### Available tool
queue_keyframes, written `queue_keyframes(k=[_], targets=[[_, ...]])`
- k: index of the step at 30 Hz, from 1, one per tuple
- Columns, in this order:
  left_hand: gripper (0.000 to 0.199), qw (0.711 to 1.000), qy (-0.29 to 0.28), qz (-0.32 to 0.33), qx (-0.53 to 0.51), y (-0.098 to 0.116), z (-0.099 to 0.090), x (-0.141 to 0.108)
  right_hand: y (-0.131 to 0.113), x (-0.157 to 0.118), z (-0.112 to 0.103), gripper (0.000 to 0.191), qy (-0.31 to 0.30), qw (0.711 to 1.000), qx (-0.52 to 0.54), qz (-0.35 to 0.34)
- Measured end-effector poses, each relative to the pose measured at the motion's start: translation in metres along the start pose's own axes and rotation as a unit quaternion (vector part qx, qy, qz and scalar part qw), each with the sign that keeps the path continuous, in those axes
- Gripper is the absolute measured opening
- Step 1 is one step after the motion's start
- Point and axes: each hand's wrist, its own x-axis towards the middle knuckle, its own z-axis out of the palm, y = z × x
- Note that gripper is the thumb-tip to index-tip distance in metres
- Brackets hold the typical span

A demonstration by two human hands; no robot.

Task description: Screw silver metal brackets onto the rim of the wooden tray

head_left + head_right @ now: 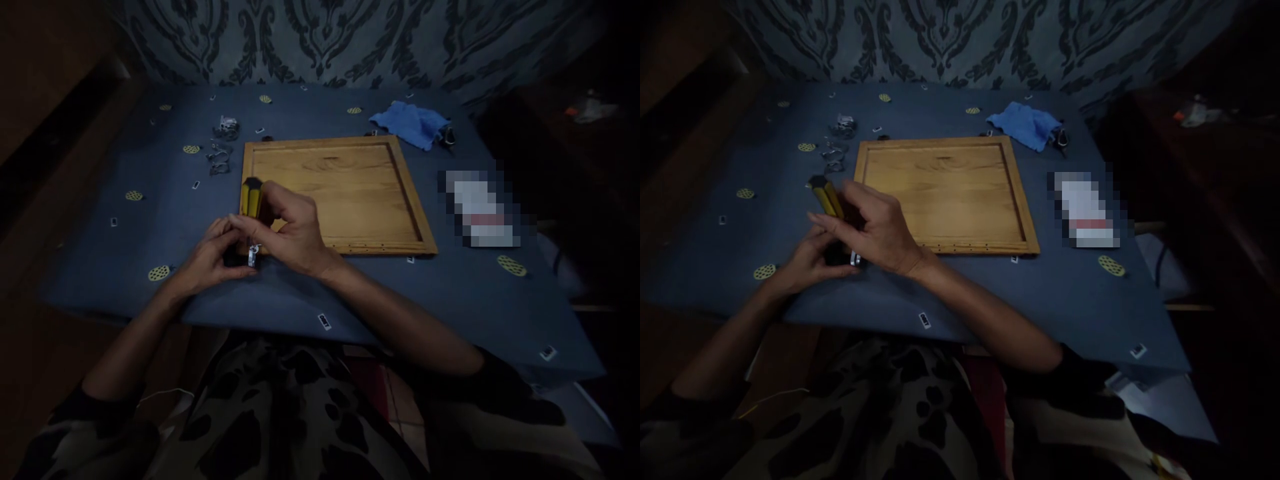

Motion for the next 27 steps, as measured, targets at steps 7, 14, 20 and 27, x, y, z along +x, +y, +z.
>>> queue_keyframes(k=[7, 14, 20, 27], targets=[[0.053, 1.000, -0.005, 0.009, -0.009, 0.006, -0.003, 0.002, -0.005, 0.012, -0.012, 0.029, 0.055, 0.996, 0.023, 0.065], [0.050, 1.000, 0.004, 0.028, 0.002, 0.002, 0.000, 0.002, 0.001, 0.011, -0.012, 0.033, 0.003, 0.998, -0.015, 0.054], [0.049, 0.999, 0.008, 0.045, 0.004, 0.003, 0.000, 0.002, 0.006, 0.012, -0.014, 0.041, 0.014, 0.999, -0.024, 0.043], [0.044, 0.998, -0.005, 0.051, 0.020, 0.005, 0.002, 0.001, 0.027, 0.008, -0.014, 0.033, 0.072, 0.995, 0.009, 0.070]])
